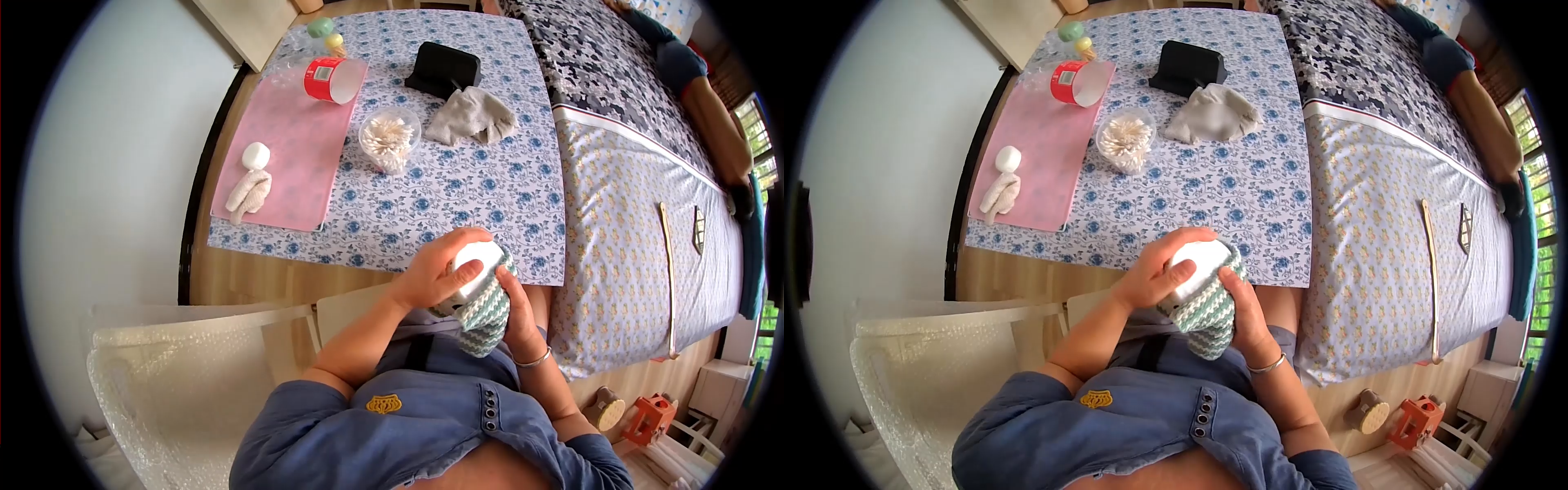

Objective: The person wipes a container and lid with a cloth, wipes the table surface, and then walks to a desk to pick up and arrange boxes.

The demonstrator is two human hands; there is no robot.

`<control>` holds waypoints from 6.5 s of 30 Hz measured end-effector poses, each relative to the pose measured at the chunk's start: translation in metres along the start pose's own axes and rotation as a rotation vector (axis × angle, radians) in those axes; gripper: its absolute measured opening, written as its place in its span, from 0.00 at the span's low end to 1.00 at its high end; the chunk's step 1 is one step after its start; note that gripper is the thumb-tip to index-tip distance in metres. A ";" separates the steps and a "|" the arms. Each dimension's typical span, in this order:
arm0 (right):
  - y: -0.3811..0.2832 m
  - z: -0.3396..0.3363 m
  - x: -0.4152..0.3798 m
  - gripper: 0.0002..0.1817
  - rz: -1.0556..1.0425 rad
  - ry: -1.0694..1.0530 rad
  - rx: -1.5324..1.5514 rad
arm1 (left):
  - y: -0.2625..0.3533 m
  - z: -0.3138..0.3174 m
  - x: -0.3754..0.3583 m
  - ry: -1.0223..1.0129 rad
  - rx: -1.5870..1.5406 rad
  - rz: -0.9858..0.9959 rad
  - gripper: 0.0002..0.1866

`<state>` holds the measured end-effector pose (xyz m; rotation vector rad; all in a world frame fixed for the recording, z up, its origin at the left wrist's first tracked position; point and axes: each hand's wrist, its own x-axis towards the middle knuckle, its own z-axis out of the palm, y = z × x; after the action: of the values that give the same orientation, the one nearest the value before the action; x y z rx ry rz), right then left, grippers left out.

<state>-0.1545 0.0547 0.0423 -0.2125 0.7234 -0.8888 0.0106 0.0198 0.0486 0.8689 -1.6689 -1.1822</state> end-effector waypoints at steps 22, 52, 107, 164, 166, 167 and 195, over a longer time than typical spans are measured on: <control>-0.003 -0.001 0.010 0.19 -0.147 0.087 -0.181 | -0.012 0.013 -0.002 0.116 -0.200 -0.202 0.17; 0.005 -0.007 0.014 0.34 -0.318 -0.077 -0.588 | -0.011 0.027 -0.012 0.532 -0.371 -0.380 0.14; 0.013 0.002 0.018 0.29 -0.316 0.031 -0.287 | -0.009 0.020 -0.013 0.467 -0.362 -0.389 0.16; -0.008 -0.007 0.026 0.30 -0.924 0.060 -1.653 | -0.100 0.026 -0.020 0.227 -0.395 -0.169 0.23; -0.008 -0.001 0.025 0.29 -0.887 0.088 -1.665 | -0.094 0.022 -0.021 0.199 -0.367 -0.272 0.24; -0.007 0.001 0.025 0.28 -0.852 0.114 -1.678 | -0.092 0.021 -0.021 0.199 -0.367 -0.272 0.24; -0.002 0.029 0.072 0.42 -0.686 0.248 -2.177 | -0.090 0.004 -0.027 0.236 -0.214 -0.235 0.19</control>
<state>-0.1071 -0.0056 0.0298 -2.3978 1.6421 -0.3359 0.0208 0.0188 -0.0452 1.0442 -1.2512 -1.3325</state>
